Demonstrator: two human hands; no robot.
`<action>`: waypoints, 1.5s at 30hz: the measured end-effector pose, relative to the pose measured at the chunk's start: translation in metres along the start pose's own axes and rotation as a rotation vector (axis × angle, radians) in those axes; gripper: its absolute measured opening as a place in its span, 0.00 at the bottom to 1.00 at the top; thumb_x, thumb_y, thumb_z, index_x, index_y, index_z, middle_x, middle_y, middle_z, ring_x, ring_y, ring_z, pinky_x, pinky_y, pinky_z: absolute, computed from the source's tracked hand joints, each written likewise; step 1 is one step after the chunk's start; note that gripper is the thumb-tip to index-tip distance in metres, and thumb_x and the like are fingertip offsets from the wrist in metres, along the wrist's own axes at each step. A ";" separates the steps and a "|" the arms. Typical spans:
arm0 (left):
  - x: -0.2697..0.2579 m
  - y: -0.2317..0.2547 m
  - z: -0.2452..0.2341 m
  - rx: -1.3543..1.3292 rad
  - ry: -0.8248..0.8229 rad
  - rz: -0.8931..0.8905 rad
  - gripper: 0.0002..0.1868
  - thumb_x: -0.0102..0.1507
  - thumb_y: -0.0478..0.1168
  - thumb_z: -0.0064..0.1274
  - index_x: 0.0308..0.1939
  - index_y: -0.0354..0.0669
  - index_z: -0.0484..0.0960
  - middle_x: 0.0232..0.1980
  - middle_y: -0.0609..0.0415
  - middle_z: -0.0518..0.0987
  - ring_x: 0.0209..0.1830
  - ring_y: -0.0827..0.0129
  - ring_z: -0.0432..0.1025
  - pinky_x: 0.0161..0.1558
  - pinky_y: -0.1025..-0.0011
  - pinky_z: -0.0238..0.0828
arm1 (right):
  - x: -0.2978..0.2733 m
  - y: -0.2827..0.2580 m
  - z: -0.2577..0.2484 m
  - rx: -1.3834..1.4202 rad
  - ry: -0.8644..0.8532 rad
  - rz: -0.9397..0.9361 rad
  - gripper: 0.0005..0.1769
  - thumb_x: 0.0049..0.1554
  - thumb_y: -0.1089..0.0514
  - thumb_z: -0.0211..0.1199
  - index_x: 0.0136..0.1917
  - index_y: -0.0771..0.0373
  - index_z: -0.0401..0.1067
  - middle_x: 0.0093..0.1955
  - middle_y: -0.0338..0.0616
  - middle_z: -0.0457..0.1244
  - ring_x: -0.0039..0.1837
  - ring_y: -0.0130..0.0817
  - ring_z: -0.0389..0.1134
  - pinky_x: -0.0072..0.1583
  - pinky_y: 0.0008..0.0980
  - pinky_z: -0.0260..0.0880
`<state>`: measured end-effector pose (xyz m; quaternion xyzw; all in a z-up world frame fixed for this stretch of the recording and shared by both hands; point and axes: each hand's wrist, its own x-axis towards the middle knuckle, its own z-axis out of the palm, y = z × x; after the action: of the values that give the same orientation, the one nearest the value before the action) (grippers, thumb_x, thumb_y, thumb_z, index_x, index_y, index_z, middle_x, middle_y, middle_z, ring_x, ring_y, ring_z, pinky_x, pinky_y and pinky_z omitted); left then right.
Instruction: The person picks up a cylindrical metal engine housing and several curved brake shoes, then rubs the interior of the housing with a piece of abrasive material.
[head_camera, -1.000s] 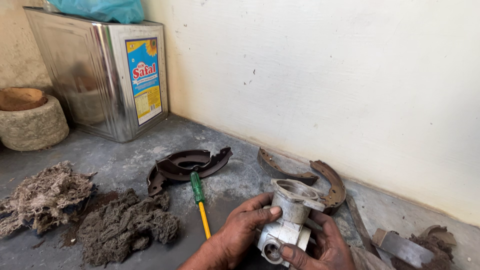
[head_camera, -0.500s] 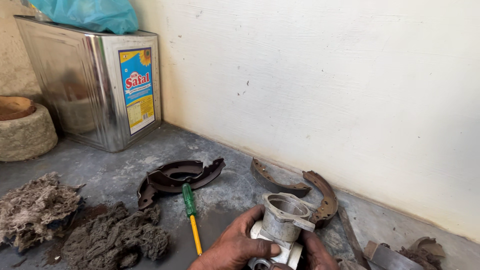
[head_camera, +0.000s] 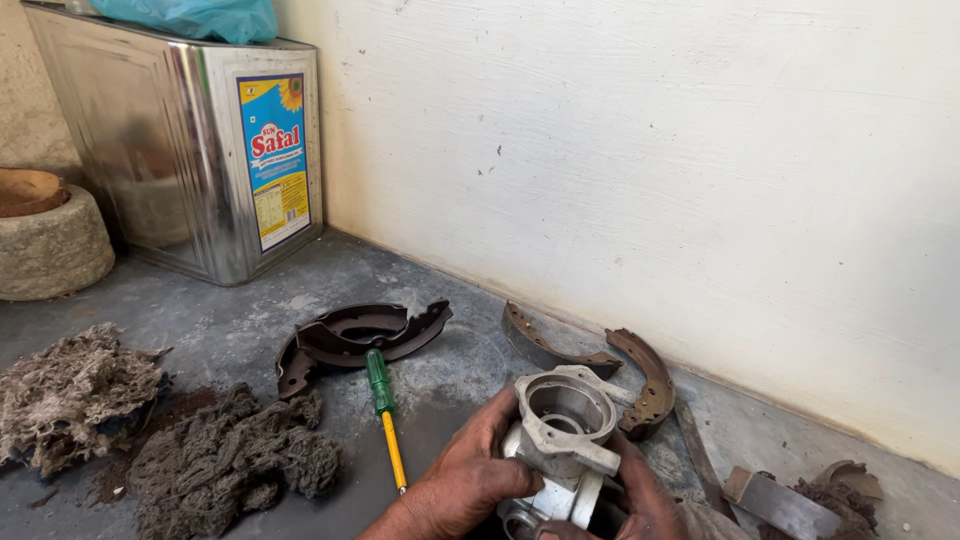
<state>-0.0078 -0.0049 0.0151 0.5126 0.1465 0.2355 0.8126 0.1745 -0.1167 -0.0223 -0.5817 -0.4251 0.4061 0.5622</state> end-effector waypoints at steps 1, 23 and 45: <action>0.000 0.000 0.000 -0.001 -0.004 0.020 0.54 0.40 0.32 0.52 0.75 0.41 0.61 0.63 0.44 0.75 0.66 0.58 0.70 0.72 0.63 0.64 | 0.000 0.003 -0.003 -0.063 0.019 0.007 0.63 0.40 0.60 0.80 0.82 0.56 0.50 0.72 0.55 0.60 0.73 0.50 0.67 0.69 0.53 0.66; -0.004 0.008 -0.009 -0.023 -0.090 0.019 0.52 0.41 0.28 0.62 0.72 0.39 0.68 0.62 0.52 0.79 0.65 0.64 0.72 0.72 0.66 0.63 | -0.002 0.034 -0.007 -0.202 0.093 -0.468 0.52 0.47 0.53 0.74 0.79 0.67 0.54 0.76 0.62 0.59 0.78 0.55 0.59 0.74 0.54 0.57; 0.004 -0.007 -0.014 -0.044 -0.033 0.109 0.49 0.43 0.31 0.59 0.71 0.37 0.68 0.61 0.49 0.80 0.62 0.62 0.73 0.67 0.63 0.67 | -0.026 -0.017 0.018 -0.325 0.182 -0.086 0.66 0.32 0.53 0.83 0.79 0.59 0.55 0.70 0.55 0.62 0.74 0.46 0.62 0.72 0.44 0.61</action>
<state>-0.0093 0.0058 0.0021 0.5057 0.0996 0.2741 0.8119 0.1487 -0.1362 -0.0059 -0.6802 -0.4572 0.2535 0.5139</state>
